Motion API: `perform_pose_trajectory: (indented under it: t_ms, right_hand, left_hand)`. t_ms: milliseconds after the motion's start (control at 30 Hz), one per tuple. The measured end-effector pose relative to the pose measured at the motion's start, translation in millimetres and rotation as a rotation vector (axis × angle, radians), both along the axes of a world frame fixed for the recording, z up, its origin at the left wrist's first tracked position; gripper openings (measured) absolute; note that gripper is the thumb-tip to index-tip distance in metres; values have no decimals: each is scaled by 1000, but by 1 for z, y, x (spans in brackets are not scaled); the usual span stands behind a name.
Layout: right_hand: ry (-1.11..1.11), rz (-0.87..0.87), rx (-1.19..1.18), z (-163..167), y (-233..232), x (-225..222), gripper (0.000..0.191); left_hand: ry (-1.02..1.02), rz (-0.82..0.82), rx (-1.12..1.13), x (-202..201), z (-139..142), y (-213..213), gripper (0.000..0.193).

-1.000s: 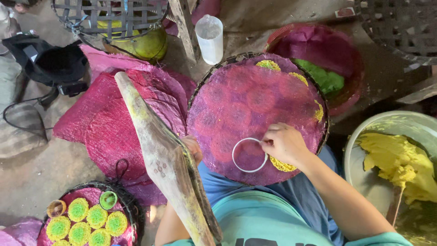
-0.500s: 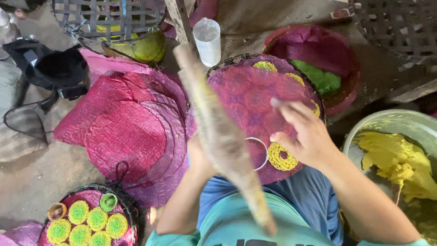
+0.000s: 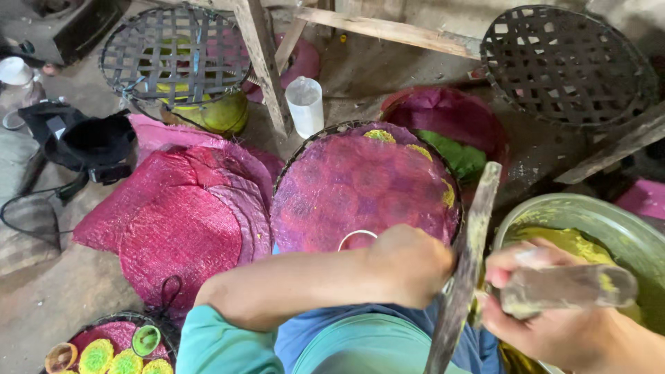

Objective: The person sits on the floor and presses yellow and green dough through a hand-held wooden press to extrude noodle-like strands into ring shapes on round trays. They load dough into the press, squeeze it out over the trays, and place a plastic ring around each finished piece.

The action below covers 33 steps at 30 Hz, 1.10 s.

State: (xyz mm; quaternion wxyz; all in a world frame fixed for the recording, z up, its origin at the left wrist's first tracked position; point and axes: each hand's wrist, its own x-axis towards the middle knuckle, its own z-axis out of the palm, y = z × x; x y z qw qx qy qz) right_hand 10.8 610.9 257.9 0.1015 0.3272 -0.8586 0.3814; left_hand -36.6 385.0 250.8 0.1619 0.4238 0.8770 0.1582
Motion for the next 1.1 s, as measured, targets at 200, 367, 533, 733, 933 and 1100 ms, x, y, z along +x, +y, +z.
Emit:
perform_pose_trajectory:
  t_ms: [200, 367, 533, 733, 933, 1100]
  right_hand:
    - [-119, -161, -190, -19, 88, 20, 51]
    - [63, 102, -787, -24, 116, 12, 57]
    - [227, 152, -1106, -48, 127, 4, 65]
    - [-100, -685, -681, -156, 238, -30, 80]
    - [-967, -1447, 485, -329, 326, 7, 104]
    - [-953, -1062, 231, -369, 356, 36, 34]
  left_hand:
    - [242, -97, 141, -1, -38, -3, 25]
    - [279, -68, 589, -74, -75, 2, 62]
    - [-230, -146, 969, -86, -103, 81, 59]
    - [-385, 104, 1456, -76, -81, 75, 56]
    - [-392, 136, 1491, -70, -89, 70, 53]
    - [-402, 135, 1470, -83, -95, 80, 50]
